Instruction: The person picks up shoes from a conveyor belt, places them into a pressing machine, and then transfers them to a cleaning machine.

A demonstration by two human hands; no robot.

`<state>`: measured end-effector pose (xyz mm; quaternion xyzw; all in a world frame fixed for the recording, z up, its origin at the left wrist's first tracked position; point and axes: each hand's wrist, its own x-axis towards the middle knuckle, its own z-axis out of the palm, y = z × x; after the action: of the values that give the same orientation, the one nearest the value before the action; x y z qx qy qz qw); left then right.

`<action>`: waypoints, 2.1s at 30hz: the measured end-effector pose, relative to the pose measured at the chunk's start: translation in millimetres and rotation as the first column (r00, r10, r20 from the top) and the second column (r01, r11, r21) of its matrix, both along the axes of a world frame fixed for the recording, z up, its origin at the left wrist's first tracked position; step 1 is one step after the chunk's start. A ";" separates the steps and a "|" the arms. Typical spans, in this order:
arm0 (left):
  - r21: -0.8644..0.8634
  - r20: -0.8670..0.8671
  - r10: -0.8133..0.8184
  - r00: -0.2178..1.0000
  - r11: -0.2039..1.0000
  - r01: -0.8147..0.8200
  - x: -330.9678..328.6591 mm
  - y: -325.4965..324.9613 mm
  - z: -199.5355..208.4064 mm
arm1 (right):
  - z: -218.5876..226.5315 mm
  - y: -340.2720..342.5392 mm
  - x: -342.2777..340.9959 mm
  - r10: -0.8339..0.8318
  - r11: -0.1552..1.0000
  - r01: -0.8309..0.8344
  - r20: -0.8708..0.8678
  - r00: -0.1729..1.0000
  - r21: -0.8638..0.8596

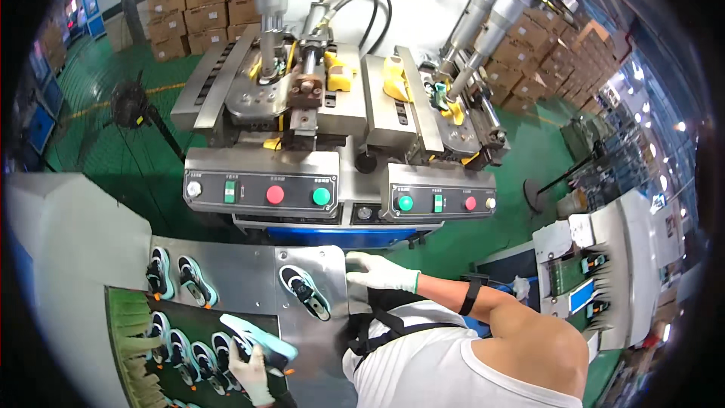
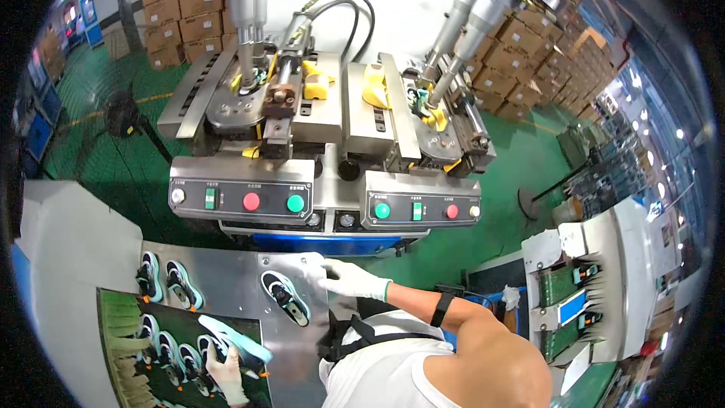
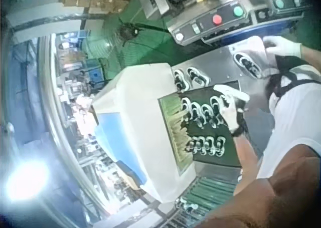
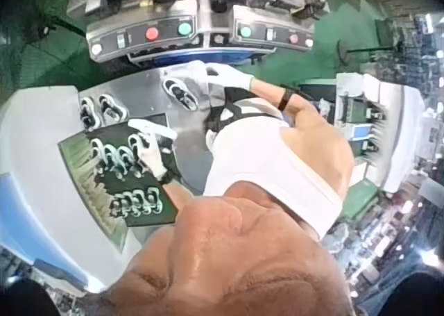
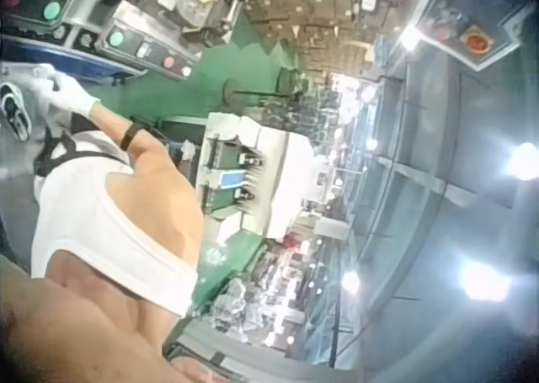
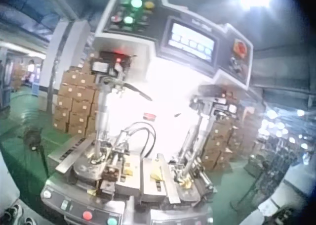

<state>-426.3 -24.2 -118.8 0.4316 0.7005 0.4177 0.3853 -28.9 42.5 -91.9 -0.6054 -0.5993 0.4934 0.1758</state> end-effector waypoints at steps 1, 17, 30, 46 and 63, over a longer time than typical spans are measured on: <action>0.138 0.178 -0.071 0.982 0.989 0.046 19.9 6.2 33.0 | 20.9 8.7 -7.9 0.016 0.991 -0.030 -0.104 0.994 -0.131; 0.430 0.063 -0.438 0.897 0.823 0.372 221.9 214.4 159.1 | 125.8 75.2 107.5 -0.368 0.930 0.012 -0.929 0.041 -0.368; 0.192 -0.660 -0.349 0.665 0.778 0.598 252.1 512.2 96.7 | 87.9 119.7 159.9 -0.358 0.914 0.217 -0.933 0.032 -0.344; -0.164 -0.775 -0.427 0.466 0.848 0.505 300.0 635.5 108.6 | 124.1 116.0 142.6 -0.496 0.823 0.401 -0.853 0.163 -0.402; 0.099 -0.305 0.114 0.946 0.991 -0.087 110.1 179.0 63.7 | 88.9 446.9 -26.2 -0.527 0.846 0.248 -0.812 0.252 -0.472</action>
<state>-316.3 154.8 -55.1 0.4715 0.7551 0.3931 0.2302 -55.1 489.4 -3.0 -0.3678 -0.1583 0.7550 0.5193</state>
